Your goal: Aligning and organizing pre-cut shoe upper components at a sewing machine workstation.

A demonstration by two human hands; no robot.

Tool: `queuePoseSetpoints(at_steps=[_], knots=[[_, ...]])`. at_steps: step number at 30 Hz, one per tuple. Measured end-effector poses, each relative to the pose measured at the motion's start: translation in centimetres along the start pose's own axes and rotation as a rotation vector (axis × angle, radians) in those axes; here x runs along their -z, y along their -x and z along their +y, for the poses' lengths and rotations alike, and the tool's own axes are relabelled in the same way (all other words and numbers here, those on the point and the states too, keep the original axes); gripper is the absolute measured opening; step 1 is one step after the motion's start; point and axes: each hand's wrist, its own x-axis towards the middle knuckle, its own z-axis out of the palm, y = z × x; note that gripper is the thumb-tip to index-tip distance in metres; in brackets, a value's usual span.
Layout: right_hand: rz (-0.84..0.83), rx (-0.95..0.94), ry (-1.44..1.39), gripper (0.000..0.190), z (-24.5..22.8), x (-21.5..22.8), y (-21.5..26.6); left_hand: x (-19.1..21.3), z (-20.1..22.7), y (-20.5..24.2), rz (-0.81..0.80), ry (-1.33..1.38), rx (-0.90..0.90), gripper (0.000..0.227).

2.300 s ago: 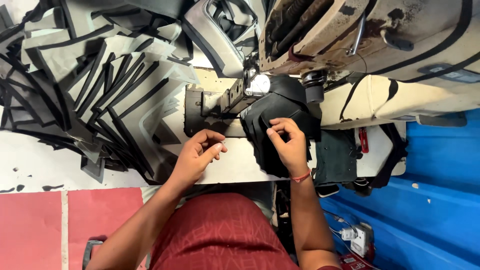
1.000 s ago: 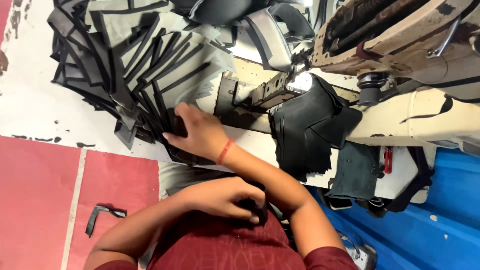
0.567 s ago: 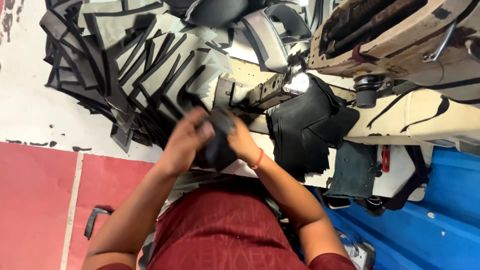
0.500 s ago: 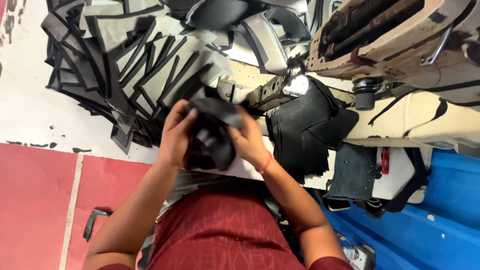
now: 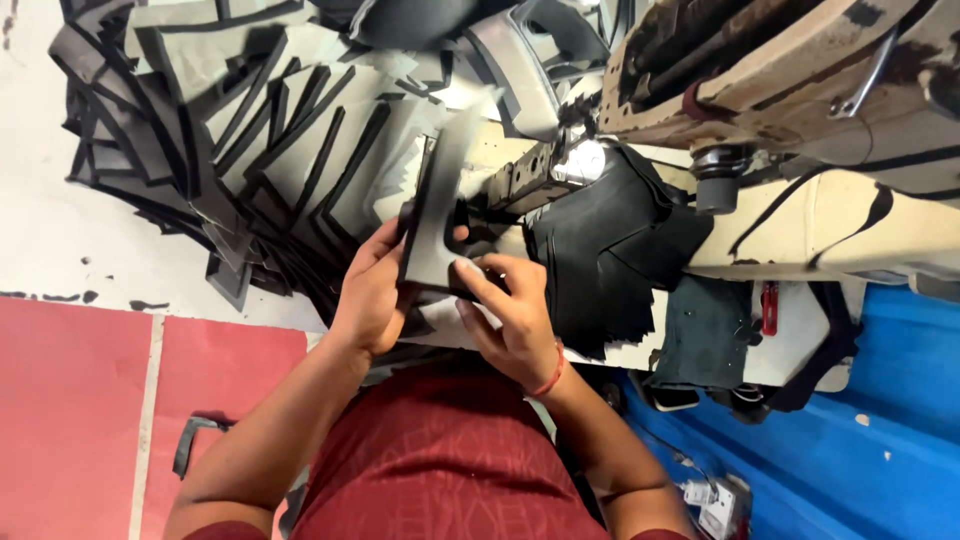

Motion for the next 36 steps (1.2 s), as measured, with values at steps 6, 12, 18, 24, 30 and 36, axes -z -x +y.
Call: queuePoseSetpoints(at_steps=[6, 12, 18, 24, 30, 36], knots=[[0.049, 0.004, 0.098, 0.051, 0.1, 0.1, -0.2, -1.6, 1.1, 1.1, -0.126, 0.049, -0.059, 0.041], [0.056, -0.012, 0.092, 0.05, 0.1, -0.3, 0.2, -0.7, 0.5, 1.2, -0.124, -0.147, -0.1, 0.033], [-0.018, -0.109, -0.337, 0.016, 2.6, -0.4, -1.4, -1.0, -0.9, 1.4, -0.092, -0.217, -0.225, 0.032], [-0.433, -0.25, -0.567, 0.018, 3.4, 2.0, -1.1, -3.5, 2.2, 0.3, -0.103, -0.32, -0.314, 0.032], [-0.464, -0.572, -0.926, 0.022, 4.1, 3.7, 2.5, -5.0, 2.2, -2.8, -0.212, -0.347, -0.337, 0.016], [-0.492, -0.667, -0.955, 0.02, 7.0, 4.7, 5.7, -8.5, 0.2, -3.8, -0.377, -0.459, -0.256, 0.022]])
